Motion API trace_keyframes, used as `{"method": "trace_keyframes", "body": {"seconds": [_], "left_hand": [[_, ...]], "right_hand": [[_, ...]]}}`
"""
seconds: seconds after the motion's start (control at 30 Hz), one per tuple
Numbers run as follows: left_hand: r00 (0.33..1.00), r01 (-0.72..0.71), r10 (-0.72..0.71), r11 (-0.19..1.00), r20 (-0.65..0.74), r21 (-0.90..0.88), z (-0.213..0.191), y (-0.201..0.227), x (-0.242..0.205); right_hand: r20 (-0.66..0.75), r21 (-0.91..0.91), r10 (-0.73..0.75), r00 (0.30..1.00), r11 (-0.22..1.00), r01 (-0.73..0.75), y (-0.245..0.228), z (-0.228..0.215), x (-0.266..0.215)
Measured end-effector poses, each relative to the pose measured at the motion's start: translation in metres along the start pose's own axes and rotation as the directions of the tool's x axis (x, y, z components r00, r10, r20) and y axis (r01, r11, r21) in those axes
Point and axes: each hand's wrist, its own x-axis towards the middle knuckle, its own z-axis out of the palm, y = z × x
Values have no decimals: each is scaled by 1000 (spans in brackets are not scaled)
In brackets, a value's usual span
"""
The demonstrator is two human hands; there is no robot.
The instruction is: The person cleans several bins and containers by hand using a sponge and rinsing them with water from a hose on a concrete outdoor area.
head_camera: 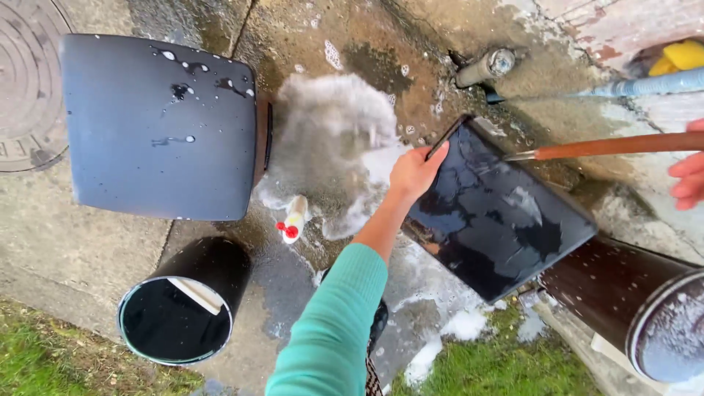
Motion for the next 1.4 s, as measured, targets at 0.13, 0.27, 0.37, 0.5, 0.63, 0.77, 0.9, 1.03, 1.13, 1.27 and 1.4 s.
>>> {"method": "trace_keyframes", "body": {"seconds": [0.13,0.27,0.37,0.5,0.63,0.77,0.9,1.03,1.13,1.27,1.4], "left_hand": [[990,-144,144,989,0,-37,27,16,21],[930,-343,362,916,-59,207,52,46,18],[841,-486,539,783,-34,389,72,51,25],[839,-495,545,753,12,434,91,53,-5],[839,-461,538,624,82,631,121,42,-45],[626,-440,780,352,1,826,165,-10,-45],[711,-501,672,275,208,821,155,-14,-77],[801,-486,501,221,329,846,161,-12,-99],[848,-410,430,161,310,898,167,-21,-103],[876,-330,398,85,272,940,159,-31,-115],[920,-299,289,84,264,951,137,-22,-127]], "right_hand": [[-148,-147,-729,669,685,714,7,61,-70],[-330,-66,-539,775,832,550,-49,86,-106],[-356,-84,-542,761,830,552,-54,89,-142],[-329,-128,-542,773,837,532,-61,97,-184],[-301,-57,-454,839,887,459,-67,104,-206],[-318,-58,-455,831,885,462,-56,95,-207],[-293,-98,-445,846,895,436,-48,89,-203],[-333,-125,-558,760,825,551,-40,86,-172],[-301,-84,-601,740,790,607,-42,92,-152],[-187,-96,-579,794,815,572,-34,94,-162],[-86,-114,-578,812,815,568,-21,85,-181]]}}
